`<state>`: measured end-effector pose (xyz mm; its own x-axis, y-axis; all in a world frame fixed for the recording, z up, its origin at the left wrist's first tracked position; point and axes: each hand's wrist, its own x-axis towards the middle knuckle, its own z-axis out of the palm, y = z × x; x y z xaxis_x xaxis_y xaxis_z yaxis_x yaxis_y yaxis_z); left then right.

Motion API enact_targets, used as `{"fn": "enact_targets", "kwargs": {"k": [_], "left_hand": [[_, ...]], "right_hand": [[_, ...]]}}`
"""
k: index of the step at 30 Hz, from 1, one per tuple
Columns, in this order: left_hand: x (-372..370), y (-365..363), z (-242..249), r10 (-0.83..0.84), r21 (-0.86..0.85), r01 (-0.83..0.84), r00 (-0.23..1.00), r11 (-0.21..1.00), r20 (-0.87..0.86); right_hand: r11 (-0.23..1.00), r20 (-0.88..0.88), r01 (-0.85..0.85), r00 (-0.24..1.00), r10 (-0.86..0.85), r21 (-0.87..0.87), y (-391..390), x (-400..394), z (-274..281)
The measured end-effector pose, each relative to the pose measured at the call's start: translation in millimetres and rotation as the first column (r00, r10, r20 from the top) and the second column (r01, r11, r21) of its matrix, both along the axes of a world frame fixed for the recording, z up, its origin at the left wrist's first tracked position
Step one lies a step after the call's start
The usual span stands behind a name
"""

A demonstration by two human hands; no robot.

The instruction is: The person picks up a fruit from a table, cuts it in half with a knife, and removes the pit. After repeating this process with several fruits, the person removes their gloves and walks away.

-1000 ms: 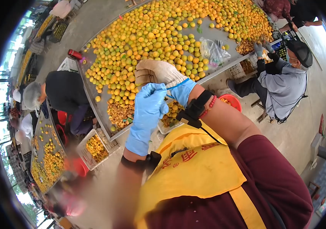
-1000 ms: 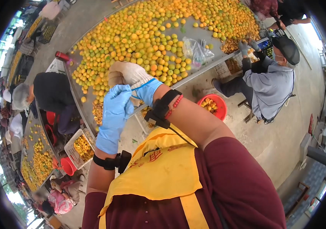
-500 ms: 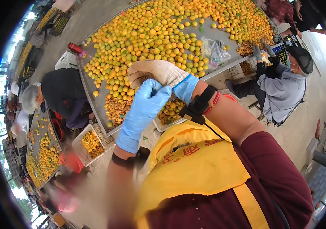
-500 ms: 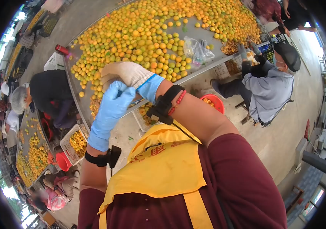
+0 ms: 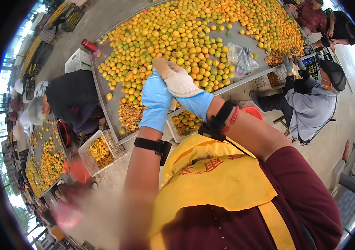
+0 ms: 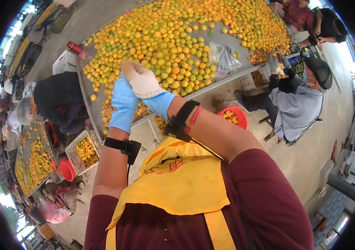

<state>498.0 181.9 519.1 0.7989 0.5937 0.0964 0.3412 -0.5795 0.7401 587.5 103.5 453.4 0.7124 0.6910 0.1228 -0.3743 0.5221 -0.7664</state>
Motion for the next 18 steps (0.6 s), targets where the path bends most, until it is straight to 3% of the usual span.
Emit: {"fn": "enact_targets", "kwargs": {"k": [1,2,3,4,5,6,7,8,9,10,11,12,14,16,17,18], "left_hand": [[-0.3,1.9,-3.0,0.004,0.000,-0.004,1.000,1.000,0.003],[0.0,2.4,-10.1,-0.028,0.013,0.028,0.999,1.000,0.019],[0.7,3.5,-20.8,-0.059,0.027,0.058,0.998,0.998,0.034],[1.0,4.8,-32.6,-0.089,0.042,0.087,0.995,0.995,0.049],[1.6,6.8,-57.6,-0.125,-0.079,0.149,0.959,0.986,0.254],[-1.9,1.5,-43.7,-0.120,-0.079,0.145,0.958,0.986,0.259],[-5.5,-8.8,-5.5,-0.234,-0.213,0.268,0.957,0.940,0.170],[-11.3,-15.3,33.3,-0.355,-0.352,0.365,0.930,0.862,0.097],[-21.5,-15.2,65.1,-0.451,-0.431,0.421,0.892,0.798,0.036],[-24.4,-7.0,58.0,-0.452,-0.429,0.423,0.891,0.798,0.040],[-26.4,4.7,44.9,-0.129,-0.561,0.238,0.965,0.793,0.228],[-27.5,14.2,38.2,0.232,-0.701,0.087,0.909,0.708,0.347],[-12.8,12.3,24.0,0.286,-0.632,0.032,0.873,0.774,0.394],[-16.3,-6.9,46.6,0.197,-0.752,0.202,0.893,0.627,0.404],[-15.9,-9.4,46.1,0.263,-0.735,0.098,0.895,0.671,0.360],[-18.3,-3.7,39.7,0.267,-0.737,0.095,0.895,0.669,0.358]], "right_hand": [[0.943,0.043,-0.056,0.996,0.074,-0.328,0.1,-11.8,51.6],[0.779,0.062,-0.084,0.986,0.155,-0.621,-9.6,-23.6,104.6],[0.860,0.010,-0.065,0.997,0.081,-0.506,-21.5,-32.9,125.9],[0.860,0.013,-0.066,0.996,0.085,-0.505,-24.3,-30.7,113.7],[0.929,0.343,0.134,0.939,-0.007,-0.346,-25.5,-26.9,87.4],[0.955,0.618,0.272,0.773,-0.143,-0.120,-30.1,-19.1,62.1],[0.963,0.808,0.105,0.571,0.145,-0.247,-57.0,13.1,38.5],[0.912,0.877,-0.017,0.269,0.399,-0.409,-78.7,40.2,25.5],[0.568,0.473,0.172,0.765,0.437,-0.805,-76.7,-2.3,147.7],[0.568,0.476,0.176,0.764,0.437,-0.804,-72.2,4.8,128.3],[0.818,0.010,-0.477,0.862,0.507,-0.320,-62.5,19.2,93.7],[0.638,-0.293,-0.579,0.580,0.760,0.507,-53.3,26.8,77.4],[0.669,-0.298,-0.569,0.612,0.733,0.478,-54.5,-0.2,107.8],[0.861,-0.549,-0.483,0.682,0.483,0.156,-52.4,-35.2,163.9],[0.859,-0.548,-0.488,0.681,0.485,0.155,-51.2,-37.9,163.2],[0.850,-0.504,-0.508,0.702,0.503,0.142,-51.2,-40.6,160.1]]}}
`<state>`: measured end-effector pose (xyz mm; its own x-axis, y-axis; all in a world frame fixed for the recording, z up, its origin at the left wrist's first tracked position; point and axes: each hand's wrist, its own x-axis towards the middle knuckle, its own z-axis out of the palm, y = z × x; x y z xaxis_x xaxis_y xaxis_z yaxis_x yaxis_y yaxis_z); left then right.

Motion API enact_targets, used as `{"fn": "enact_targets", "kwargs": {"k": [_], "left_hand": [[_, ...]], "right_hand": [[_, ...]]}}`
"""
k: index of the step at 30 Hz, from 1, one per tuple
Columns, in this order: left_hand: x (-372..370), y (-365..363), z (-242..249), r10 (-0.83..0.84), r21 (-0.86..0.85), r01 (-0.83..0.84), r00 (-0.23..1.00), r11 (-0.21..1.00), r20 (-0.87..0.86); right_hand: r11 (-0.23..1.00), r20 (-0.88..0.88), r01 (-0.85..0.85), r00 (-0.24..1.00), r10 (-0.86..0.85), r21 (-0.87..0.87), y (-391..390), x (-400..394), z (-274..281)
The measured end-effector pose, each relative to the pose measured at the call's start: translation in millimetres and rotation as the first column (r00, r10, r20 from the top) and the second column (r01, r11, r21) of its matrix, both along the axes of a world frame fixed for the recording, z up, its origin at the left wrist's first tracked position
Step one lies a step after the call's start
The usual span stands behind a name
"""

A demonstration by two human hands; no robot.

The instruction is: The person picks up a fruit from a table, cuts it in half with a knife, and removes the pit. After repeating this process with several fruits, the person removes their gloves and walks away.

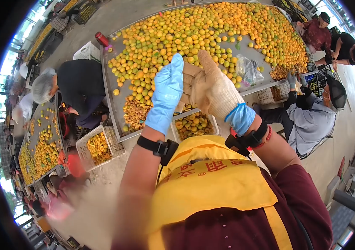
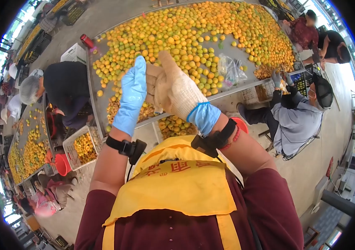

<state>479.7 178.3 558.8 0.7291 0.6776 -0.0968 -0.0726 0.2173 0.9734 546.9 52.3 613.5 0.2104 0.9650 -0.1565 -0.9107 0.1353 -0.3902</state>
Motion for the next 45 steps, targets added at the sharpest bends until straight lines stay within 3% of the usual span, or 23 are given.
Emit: {"fn": "enact_targets", "kwargs": {"k": [2,3,5,11,17,19,20,22,24,26,27,29,32,34,36,37,39,40,41,42,43,44,45], "left_hand": [[-7.2,11.0,-9.8,-0.024,0.228,0.018,0.999,0.973,0.023],[-11.5,10.6,-7.2,-0.055,0.052,0.055,0.998,0.997,0.013],[-15.2,19.8,-4.5,0.005,0.058,-0.007,1.000,0.998,0.030],[-11.9,16.8,2.5,0.093,0.048,-0.100,0.986,0.994,0.135],[-9.1,0.4,43.6,0.050,-0.101,-0.049,0.999,0.994,0.009],[-13.6,-5.2,49.9,-0.109,0.125,0.112,0.993,0.986,-0.034],[-10.7,-4.5,43.4,-0.112,0.124,0.116,0.993,0.986,-0.036],[-3.4,-3.1,24.8,-0.106,0.108,0.123,0.982,0.986,-0.158],[-4.6,-9.4,38.4,-0.122,-0.030,0.119,0.972,0.992,-0.198],[-5.3,-9.8,35.2,-0.111,-0.154,0.110,0.994,0.982,0.003],[-5.6,-9.0,35.7,-0.107,-0.153,0.106,0.994,0.982,0.002],[-6.6,-5.6,40.0,0.066,-0.106,-0.051,0.988,0.993,0.142],[-13.3,6.7,57.4,0.052,-0.058,-0.050,0.998,0.997,0.031],[-14.5,5.1,59.9,0.069,-0.035,-0.066,0.991,0.997,0.117],[-15.0,1.0,51.0,0.129,0.046,-0.129,0.992,0.991,-0.009],[-14.1,-2.6,48.0,0.128,0.004,-0.130,0.984,0.992,0.121],[-11.8,1.1,45.1,0.123,-0.043,-0.119,0.983,0.992,0.133],[-9.3,3.6,44.4,0.125,-0.084,-0.114,0.982,0.990,0.144],[-4.1,4.5,44.1,0.122,-0.085,-0.110,0.982,0.990,0.146],[3.4,7.6,44.5,0.115,-0.092,-0.103,0.983,0.990,0.143],[10.1,10.8,45.0,0.109,-0.097,-0.096,0.984,0.991,0.140],[12.3,11.3,44.4,0.103,-0.103,-0.090,0.986,0.991,0.134],[12.1,9.7,41.3,0.039,-0.095,-0.033,0.997,0.995,0.067]], "right_hand": [[0.999,0.102,-0.031,0.994,0.028,0.027,-1.8,-4.8,-9.4],[0.998,0.155,-0.047,0.987,0.040,0.044,-1.5,-5.8,-13.0],[0.994,0.259,-0.080,0.964,0.057,0.078,-0.6,-9.1,-14.4],[0.998,0.112,0.006,0.994,-0.012,0.059,-23.6,-17.4,9.3],[0.994,0.122,-0.016,0.993,0.002,0.112,-26.9,0.6,17.8],[0.982,0.069,-0.027,0.998,0.014,0.189,-22.8,8.4,0.1],[0.965,0.019,-0.035,0.999,0.031,0.258,-22.9,10.4,-6.2],[0.979,0.031,-0.007,1.000,0.001,0.201,-24.1,2.6,4.5],[0.989,0.046,0.016,0.999,-0.023,0.148,-25.7,0.8,7.1],[0.987,0.079,-0.032,0.997,0.020,0.154,-26.1,3.4,5.4],[0.987,0.078,-0.035,0.997,0.023,0.155,-26.0,2.9,7.9],[0.991,0.085,-0.030,0.996,0.019,0.130,-26.2,0.8,18.7],[0.963,0.110,-0.108,0.990,0.082,0.247,-28.5,2.1,30.2],[0.956,0.155,-0.115,0.985,0.075,0.268,-31.4,-2.2,27.9],[0.950,0.197,-0.114,0.979,0.057,0.292,-32.7,-5.2,27.9],[0.959,0.198,-0.121,0.978,0.071,0.255,-34.5,-5.6,29.8],[0.971,0.201,-0.120,0.977,0.077,0.208,-39.0,-4.8,29.8],[0.945,-0.377,-0.114,0.897,0.231,0.307,-36.9,-4.4,29.2],[0.920,-0.796,-0.048,0.485,0.361,0.388,-33.3,-4.2,28.0],[0.906,-0.900,0.055,-0.105,0.424,0.420,-28.0,-3.6,26.9],[0.907,-0.648,0.159,-0.652,0.394,0.391,-22.2,-3.0,25.5],[0.924,-0.134,0.226,-0.951,0.277,0.310,-18.1,-3.9,22.9],[0.923,-0.128,0.229,-0.952,0.279,0.308,-13.4,-5.2,19.0]]}}
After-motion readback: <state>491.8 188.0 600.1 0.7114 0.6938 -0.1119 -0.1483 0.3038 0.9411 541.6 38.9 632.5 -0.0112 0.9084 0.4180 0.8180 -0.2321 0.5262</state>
